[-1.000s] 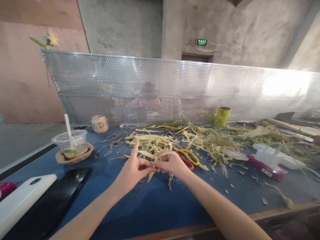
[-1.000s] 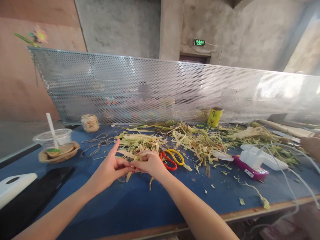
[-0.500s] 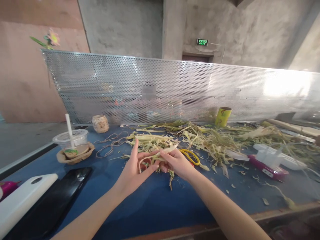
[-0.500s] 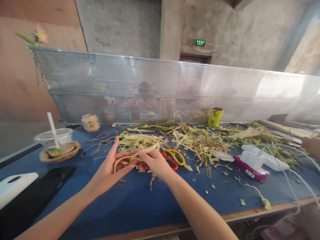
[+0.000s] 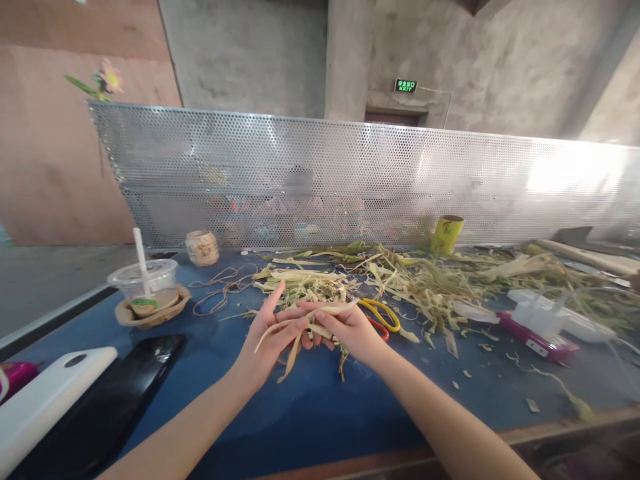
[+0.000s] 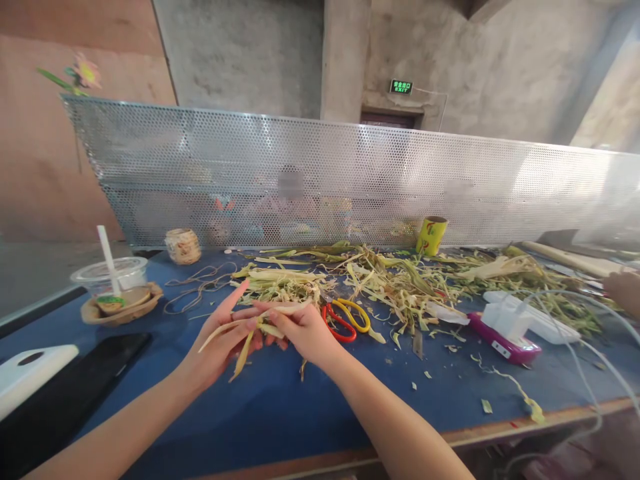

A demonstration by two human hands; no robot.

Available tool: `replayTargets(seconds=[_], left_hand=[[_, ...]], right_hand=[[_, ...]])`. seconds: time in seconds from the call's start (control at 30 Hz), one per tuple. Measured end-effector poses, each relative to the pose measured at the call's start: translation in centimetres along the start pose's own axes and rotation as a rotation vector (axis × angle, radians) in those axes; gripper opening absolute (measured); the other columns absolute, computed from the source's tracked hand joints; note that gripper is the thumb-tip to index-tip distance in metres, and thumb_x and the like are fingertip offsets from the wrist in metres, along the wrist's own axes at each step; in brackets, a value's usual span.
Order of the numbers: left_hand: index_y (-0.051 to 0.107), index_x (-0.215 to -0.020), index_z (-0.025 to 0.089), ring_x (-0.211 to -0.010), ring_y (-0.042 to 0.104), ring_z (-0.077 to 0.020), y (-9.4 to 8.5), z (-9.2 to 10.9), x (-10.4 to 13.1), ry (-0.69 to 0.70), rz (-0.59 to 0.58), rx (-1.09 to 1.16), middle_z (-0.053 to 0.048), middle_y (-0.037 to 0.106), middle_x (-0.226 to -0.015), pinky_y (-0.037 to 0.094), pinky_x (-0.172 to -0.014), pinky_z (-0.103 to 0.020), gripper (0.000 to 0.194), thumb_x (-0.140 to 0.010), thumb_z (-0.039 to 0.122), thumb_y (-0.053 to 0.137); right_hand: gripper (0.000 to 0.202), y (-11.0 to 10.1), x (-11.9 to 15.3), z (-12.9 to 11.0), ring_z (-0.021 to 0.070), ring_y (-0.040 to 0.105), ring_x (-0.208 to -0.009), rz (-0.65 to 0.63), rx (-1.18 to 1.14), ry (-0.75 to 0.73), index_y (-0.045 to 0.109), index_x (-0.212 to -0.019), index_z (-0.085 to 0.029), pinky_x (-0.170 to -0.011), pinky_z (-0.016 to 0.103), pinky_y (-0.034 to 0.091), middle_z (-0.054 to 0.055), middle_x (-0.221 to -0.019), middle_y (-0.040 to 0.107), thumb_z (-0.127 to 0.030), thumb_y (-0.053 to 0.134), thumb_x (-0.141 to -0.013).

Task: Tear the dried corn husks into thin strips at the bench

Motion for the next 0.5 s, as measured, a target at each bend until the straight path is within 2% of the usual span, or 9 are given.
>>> replayTargets(seconds=[0.1,0.2,0.27,0.33,0.43,0.5], left_hand=[[-0.003,-0.141,0.020,-0.052,0.053,-0.0114,0.0,0.3,0.1,0.020,0.029,-0.092,0.002,0.060,-0.060,0.036,-0.046,-0.021,0.090,-0.077,0.028,0.060],[0.002,-0.141,0.022,-0.053,0.052,-0.0111,0.2,0.3,0.1,-0.003,-0.010,-0.135,0.001,0.061,-0.069,0.032,-0.042,-0.020,0.087,-0.077,0.029,0.060],[0.000,-0.141,0.021,-0.054,0.053,-0.0111,0.5,0.0,0.1,-0.062,-0.066,-0.143,-0.002,0.063,-0.076,0.033,-0.043,-0.020,0.088,-0.077,0.029,0.060],[-0.001,-0.141,0.020,-0.055,0.053,-0.0111,0.6,-0.1,0.1,-0.087,-0.094,-0.156,-0.004,0.064,-0.080,0.034,-0.043,-0.021,0.089,-0.076,0.030,0.060],[0.001,-0.141,0.021,-0.057,0.057,-0.0134,0.1,0.1,0.1,-0.053,-0.039,-0.177,-0.004,0.066,-0.077,0.037,-0.045,-0.021,0.087,-0.077,0.034,0.059],[-0.002,-0.141,0.021,-0.058,0.059,-0.0153,-0.4,0.3,0.0,-0.022,0.021,-0.174,-0.005,0.068,-0.075,0.041,-0.048,-0.023,0.085,-0.080,0.038,0.055]], right_hand=[[0.033,-0.5,0.1,-0.4,0.0114,0.051,-0.057,0.053,0.145,-0.062,0.068,-0.099,-0.021,-0.050,0.023,0.040,0.004,-0.074,0.064,-0.042,0.051,-0.080],[0.035,-1.2,0.0,-0.6,0.0107,0.045,-0.052,0.092,0.190,-0.035,0.071,-0.085,-0.018,-0.051,0.023,0.039,0.000,-0.055,0.054,-0.045,0.051,-0.079],[0.039,-1.6,0.0,-0.7,0.0074,0.034,-0.044,0.110,0.188,0.005,0.071,-0.086,-0.015,-0.045,0.022,0.033,-0.005,-0.045,0.039,-0.048,0.050,-0.079],[0.042,-1.9,-0.1,-0.7,0.0055,0.026,-0.041,0.124,0.151,0.030,0.070,-0.088,-0.013,-0.042,0.021,0.026,-0.007,-0.043,0.031,-0.049,0.051,-0.078],[0.045,-2.0,-0.1,-0.1,0.0036,0.021,-0.040,0.123,0.018,0.109,0.067,-0.091,-0.013,-0.039,0.020,0.020,-0.008,-0.047,0.029,-0.053,0.053,-0.075],[0.048,-1.6,0.0,0.6,0.0031,0.022,-0.039,0.079,-0.059,0.190,0.064,-0.097,-0.015,-0.038,0.018,0.022,-0.008,-0.049,0.030,-0.055,0.051,-0.075]])
Point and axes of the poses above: each hand's wrist, its own x-axis away from the middle knuckle, its own y-axis out of the palm, z = x × y, the point moved 6 cm from there along -x, towards the middle knuckle
